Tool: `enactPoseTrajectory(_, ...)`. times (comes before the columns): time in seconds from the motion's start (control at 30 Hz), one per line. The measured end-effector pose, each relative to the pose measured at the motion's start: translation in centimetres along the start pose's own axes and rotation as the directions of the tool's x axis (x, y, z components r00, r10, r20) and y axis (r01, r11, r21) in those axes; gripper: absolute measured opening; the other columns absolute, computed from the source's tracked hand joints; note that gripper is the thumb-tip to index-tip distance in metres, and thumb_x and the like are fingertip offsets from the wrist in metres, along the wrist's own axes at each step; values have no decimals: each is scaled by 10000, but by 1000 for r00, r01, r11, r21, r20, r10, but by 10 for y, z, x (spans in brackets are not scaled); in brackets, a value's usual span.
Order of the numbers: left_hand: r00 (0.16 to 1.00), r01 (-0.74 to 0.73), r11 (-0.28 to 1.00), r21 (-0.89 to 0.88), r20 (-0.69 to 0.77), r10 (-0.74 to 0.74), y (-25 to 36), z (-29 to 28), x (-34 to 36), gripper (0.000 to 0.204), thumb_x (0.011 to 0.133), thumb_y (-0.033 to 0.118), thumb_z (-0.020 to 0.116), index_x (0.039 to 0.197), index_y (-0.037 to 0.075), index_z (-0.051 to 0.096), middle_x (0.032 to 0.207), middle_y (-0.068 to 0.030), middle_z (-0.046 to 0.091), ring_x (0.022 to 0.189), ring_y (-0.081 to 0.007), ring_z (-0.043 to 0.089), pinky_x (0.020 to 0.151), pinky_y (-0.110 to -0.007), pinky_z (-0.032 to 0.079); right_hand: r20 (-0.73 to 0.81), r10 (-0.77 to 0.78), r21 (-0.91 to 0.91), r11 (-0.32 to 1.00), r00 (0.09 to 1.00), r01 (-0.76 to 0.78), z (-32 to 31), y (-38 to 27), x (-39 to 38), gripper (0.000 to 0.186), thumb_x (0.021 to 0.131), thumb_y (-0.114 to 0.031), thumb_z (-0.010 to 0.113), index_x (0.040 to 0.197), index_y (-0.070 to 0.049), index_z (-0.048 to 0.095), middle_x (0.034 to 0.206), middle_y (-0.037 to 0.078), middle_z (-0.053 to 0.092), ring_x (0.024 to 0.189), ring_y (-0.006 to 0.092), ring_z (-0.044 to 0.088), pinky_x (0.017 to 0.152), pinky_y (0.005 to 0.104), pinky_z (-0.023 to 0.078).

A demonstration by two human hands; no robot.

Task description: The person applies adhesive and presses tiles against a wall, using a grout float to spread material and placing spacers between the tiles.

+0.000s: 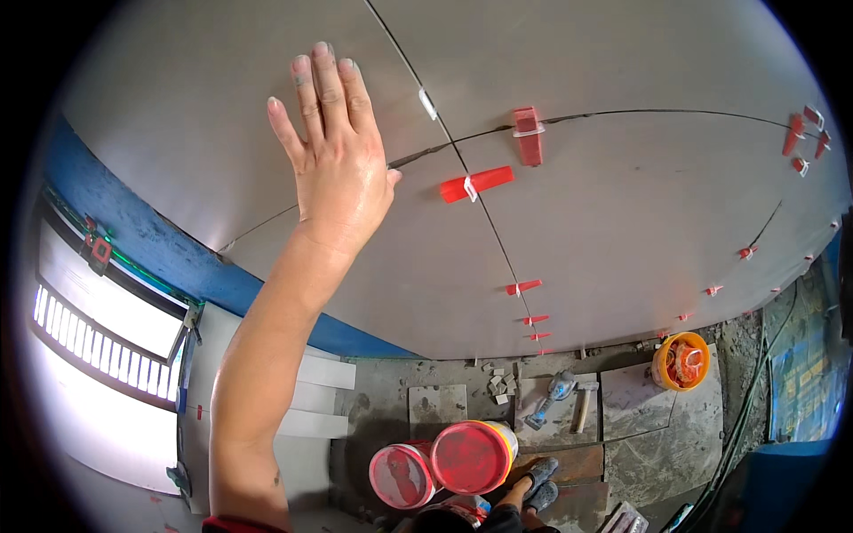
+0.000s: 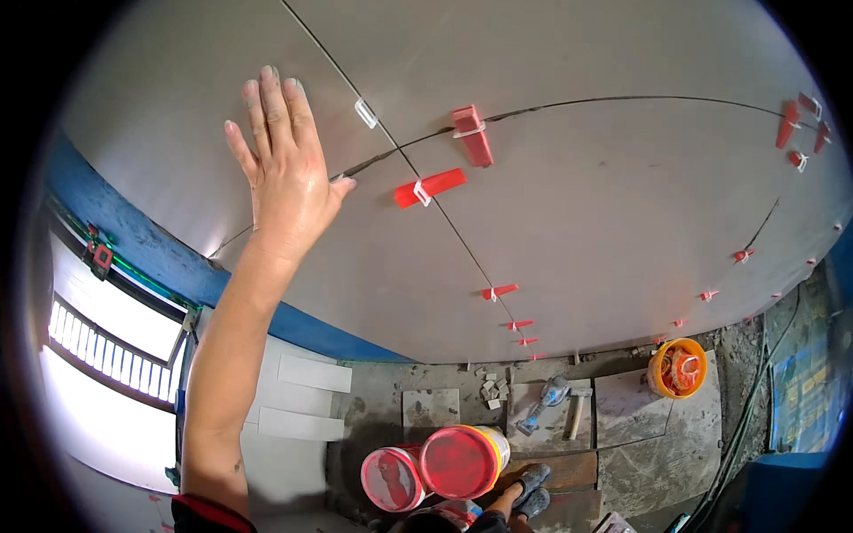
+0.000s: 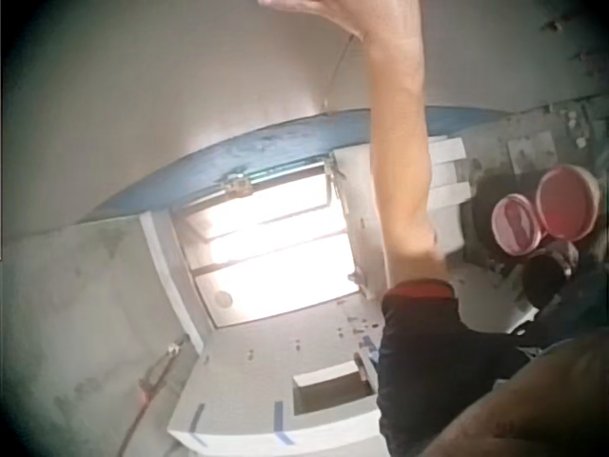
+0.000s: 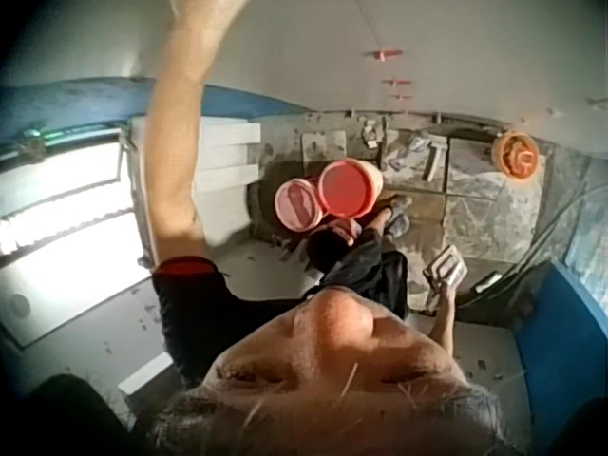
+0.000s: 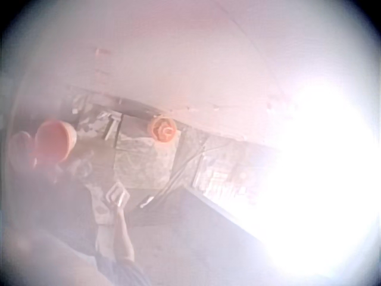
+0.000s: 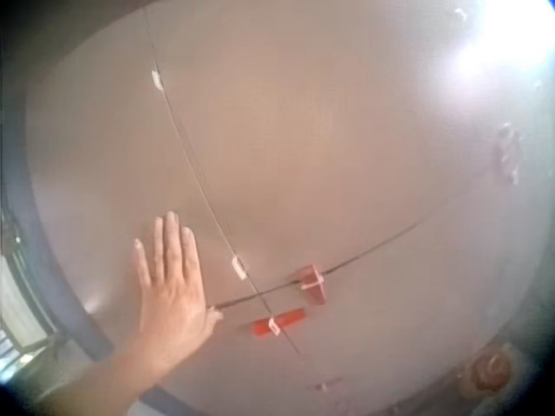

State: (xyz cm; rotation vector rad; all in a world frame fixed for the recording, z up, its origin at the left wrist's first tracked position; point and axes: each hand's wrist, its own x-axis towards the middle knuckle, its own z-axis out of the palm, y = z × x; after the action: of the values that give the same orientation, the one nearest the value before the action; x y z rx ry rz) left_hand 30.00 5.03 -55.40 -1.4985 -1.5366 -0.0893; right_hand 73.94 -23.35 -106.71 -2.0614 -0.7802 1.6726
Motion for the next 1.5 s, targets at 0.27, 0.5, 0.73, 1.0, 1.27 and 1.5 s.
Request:
enactPoseTrajectory(0.27,998,12,1000,-28,-60,-14,10,4,9,1161,625,279,896,1476,-94,200,1564,-293,100,1476,-448,24,1121,-680,88,11,-36,-13,999,999,36,3,-12,12,709,874,-288,590,1443,-157,189,821,164,586,615,268,537,460,372,418)
enactPoseTrajectory(0.5,968,-23,979,-201,-250,-28,26,10,29,1311,524,332,938,1466,-110,142,1554,-283,64,1460,-480,16,1122,-675,133,13,-40,-34,999,999,40,4,-24,24,665,877,-316,577,1416,-145,227,828,173,593,636,282,545,487,385,424)
enactPoseTrajectory(0.73,928,-89,922,-376,-368,-60,37,14,-14,1293,593,442,902,1472,-118,136,1536,-306,119,1436,-477,128,1145,-616,136,18,-59,-75,995,998,61,4,-48,37,627,880,-345,563,1389,-133,264,834,182,600,657,297,553,513,397,429)
enactPoseTrajectory(1.0,822,546,399,-737,563,-84,124,32,-241,779,661,389,875,1253,-1,552,1304,-195,536,1271,-364,479,1053,-449,409,21,-113,-134,984,993,115,6,-83,55,591,884,-377,547,1358,-119,307,842,192,608,680,314,562,544,412,435)
enactPoseTrajectory(1.27,158,959,241,-146,987,-29,247,59,-462,434,750,265,744,1129,88,628,1239,-176,608,1167,-342,567,961,-427,470,21,-238,-213,948,971,237,5,-101,109,565,888,-409,532,1328,-106,349,850,202,616,704,330,571,574,426,442)
enactPoseTrajectory(1.5,581,789,354,-503,797,-163,316,106,-479,173,699,97,708,870,84,734,1268,-137,618,1149,-303,585,1010,-384,439,26,-391,-264,885,920,383,7,-97,167,550,891,-437,518,1301,-94,386,856,210,623,725,345,579,601,439,447)
